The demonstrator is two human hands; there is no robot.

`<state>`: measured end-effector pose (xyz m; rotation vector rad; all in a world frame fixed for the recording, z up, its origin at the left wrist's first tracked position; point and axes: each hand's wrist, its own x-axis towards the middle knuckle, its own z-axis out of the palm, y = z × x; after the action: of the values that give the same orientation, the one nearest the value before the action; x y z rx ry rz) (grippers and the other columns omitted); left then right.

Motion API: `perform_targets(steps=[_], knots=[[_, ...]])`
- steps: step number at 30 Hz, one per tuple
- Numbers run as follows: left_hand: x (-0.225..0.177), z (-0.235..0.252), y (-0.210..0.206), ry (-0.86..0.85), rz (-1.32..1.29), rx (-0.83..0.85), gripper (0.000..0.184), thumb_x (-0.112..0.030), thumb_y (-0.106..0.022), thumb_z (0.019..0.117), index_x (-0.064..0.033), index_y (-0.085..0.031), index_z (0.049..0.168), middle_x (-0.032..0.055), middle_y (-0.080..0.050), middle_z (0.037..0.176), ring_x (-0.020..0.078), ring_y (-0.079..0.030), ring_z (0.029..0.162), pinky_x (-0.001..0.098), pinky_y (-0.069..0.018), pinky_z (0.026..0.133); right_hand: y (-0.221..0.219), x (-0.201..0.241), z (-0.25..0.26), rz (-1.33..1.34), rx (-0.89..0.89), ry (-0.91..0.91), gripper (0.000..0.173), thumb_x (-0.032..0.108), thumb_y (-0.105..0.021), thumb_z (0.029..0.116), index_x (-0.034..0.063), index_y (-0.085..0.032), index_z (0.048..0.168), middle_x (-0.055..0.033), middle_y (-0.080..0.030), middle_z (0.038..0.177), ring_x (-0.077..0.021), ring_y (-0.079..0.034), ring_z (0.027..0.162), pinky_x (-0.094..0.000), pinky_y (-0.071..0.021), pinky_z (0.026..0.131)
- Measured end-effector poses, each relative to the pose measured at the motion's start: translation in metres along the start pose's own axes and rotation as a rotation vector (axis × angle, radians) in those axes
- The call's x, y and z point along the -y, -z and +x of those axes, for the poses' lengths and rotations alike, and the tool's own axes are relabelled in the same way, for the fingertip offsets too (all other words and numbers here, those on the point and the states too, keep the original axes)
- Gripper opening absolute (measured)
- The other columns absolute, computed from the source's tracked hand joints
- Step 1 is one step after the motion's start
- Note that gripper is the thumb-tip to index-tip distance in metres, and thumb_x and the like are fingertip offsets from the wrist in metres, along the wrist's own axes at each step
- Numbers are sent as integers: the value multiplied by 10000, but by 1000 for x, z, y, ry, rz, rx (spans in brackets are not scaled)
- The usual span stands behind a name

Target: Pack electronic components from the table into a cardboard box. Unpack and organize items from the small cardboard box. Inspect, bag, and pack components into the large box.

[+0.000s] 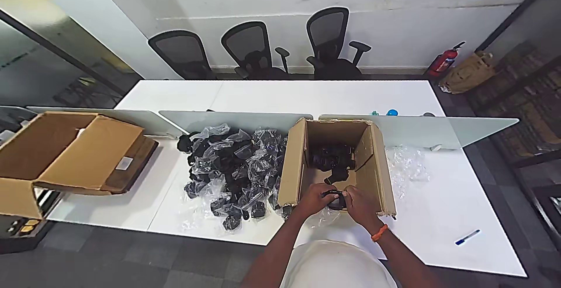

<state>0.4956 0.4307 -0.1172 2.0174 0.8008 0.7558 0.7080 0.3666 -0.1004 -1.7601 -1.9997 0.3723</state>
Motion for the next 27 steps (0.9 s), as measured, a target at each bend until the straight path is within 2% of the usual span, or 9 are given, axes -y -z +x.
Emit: perform_targets(steps=[3,5,7,8,10,15,21,24,27], knots=[[0,0,0,16,1,-13,263,-294,-662,1004,-90,-760,1139,55,-764,1065,117,-712,1026,357,-560,985,5,-3,3,133,91,-41,439,385,-378,1077,78,-653,925,-87,-638,795,-237,-659,753,-448,-543,691],[0,0,2,15,-25,-28,253,-283,-679,995,-87,-761,1132,55,-764,1064,112,-713,1021,351,-566,978,7,-6,2,205,91,-17,412,400,-419,1067,81,-680,1062,-77,-677,867,-205,-677,798,-422,-570,744],[-1,-1,4,25,-56,-34,247,-273,-683,992,-82,-761,1128,55,-763,1071,105,-710,1027,348,-565,981,10,-7,2,250,122,26,429,434,-477,1044,75,-634,1219,-71,-662,895,-184,-645,772,-394,-569,734],[0,-1,4,28,-66,-33,245,-267,-684,990,-79,-761,1128,57,-763,1074,105,-710,1031,347,-567,983,10,-8,2,239,129,42,431,442,-505,1035,76,-627,1227,-72,-659,901,-181,-641,758,-388,-570,722],[0,-1,3,25,-64,-21,245,-270,-685,989,-82,-763,1126,54,-763,1072,104,-710,1028,345,-566,981,9,-10,1,161,88,78,390,424,-517,1034,86,-652,1174,-72,-680,924,-183,-665,769,-383,-581,710],[-1,0,2,26,-19,-16,249,-297,-678,995,-108,-765,1131,36,-764,1071,104,-706,1031,363,-558,985,1,-12,-1,24,-18,133,371,388,-456,1060,107,-695,1087,-70,-702,998,-217,-697,933,-410,-590,800],[-1,0,-1,1,-14,11,255,-286,-658,1008,-99,-759,1148,47,-761,1090,110,-706,1052,355,-558,998,-3,-11,-7,-46,-105,170,404,393,-432,1039,94,-698,979,-68,-709,892,-244,-709,848,-435,-587,718],[-3,1,0,-11,10,10,263,-274,-645,1016,-78,-755,1153,65,-761,1093,126,-708,1058,358,-549,1009,-2,-9,-5,-65,-84,138,438,415,-403,1049,96,-682,940,-65,-682,812,-243,-698,785,-431,-574,669],[-1,-1,-2,7,83,-7,294,-325,-636,1019,-100,-756,1164,57,-760,1113,138,-705,1082,382,-545,1018,1,-6,-3,-51,-10,71,443,407,-380,1055,91,-675,954,-74,-660,767,-254,-692,740,-450,-564,641]])
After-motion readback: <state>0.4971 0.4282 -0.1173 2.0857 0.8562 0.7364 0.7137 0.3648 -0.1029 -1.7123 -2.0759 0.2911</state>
